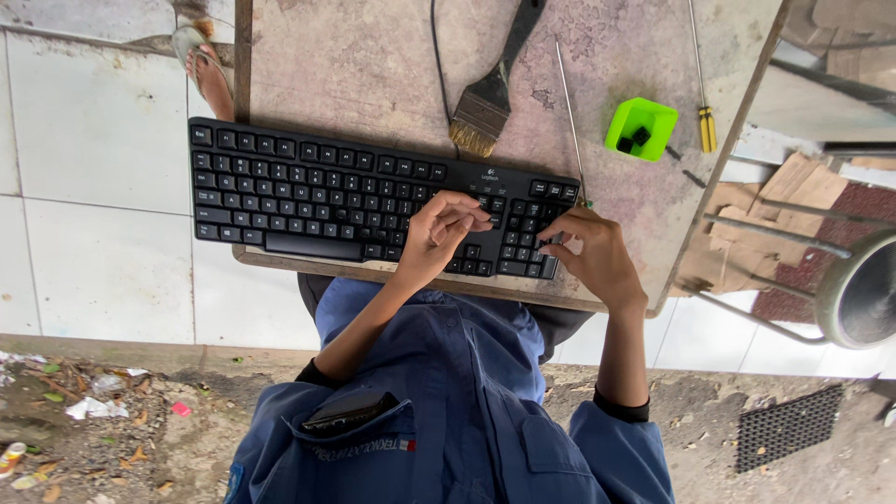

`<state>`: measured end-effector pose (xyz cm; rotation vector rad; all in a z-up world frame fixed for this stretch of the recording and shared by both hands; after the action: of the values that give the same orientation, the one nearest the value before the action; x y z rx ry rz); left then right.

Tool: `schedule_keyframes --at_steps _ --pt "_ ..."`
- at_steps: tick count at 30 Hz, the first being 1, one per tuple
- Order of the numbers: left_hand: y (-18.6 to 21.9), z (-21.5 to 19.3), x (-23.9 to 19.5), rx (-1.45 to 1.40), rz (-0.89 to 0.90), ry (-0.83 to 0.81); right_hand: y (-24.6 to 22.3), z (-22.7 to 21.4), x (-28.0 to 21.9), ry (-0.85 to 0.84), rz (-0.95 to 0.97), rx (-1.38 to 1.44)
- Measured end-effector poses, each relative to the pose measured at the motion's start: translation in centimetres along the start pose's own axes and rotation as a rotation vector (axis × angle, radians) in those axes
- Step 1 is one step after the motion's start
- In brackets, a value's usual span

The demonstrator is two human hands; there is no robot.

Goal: The person removes individual keycaps from a black keyboard using a screwdriver and a brush, then places them into a green container. They repeatedly pry off keys, brush the keyboard surface, and collect the removed keycaps.

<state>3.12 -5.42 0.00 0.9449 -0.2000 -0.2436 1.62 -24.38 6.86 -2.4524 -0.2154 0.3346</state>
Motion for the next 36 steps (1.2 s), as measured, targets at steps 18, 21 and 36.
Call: schedule_keyframes --at_steps 18,21,36 --pt "-0.3 0.5 0.1 0.087 -0.028 0.003 1.4 1.0 2.0 -0.206 0.192 -0.304" --pt "-1.6 -0.8 -0.5 0.141 -0.026 0.007 1.2 1.1 2.3 -0.197 0.201 -0.414" --pt "-0.1 0.5 0.2 0.237 -0.056 0.013 7.0 -8.0 3.1 0.414 0.155 -0.242"
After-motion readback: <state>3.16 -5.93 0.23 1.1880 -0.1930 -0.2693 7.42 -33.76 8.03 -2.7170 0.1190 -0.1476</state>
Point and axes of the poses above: each hand's wrist, its own x-axis towards the middle knuckle, its own z-axis out of the palm, y = z × x, the point moved 4 cm from there along x, towards the middle knuckle, and after that the axes turned 4 degrees about -x, right-handed, at the moved point
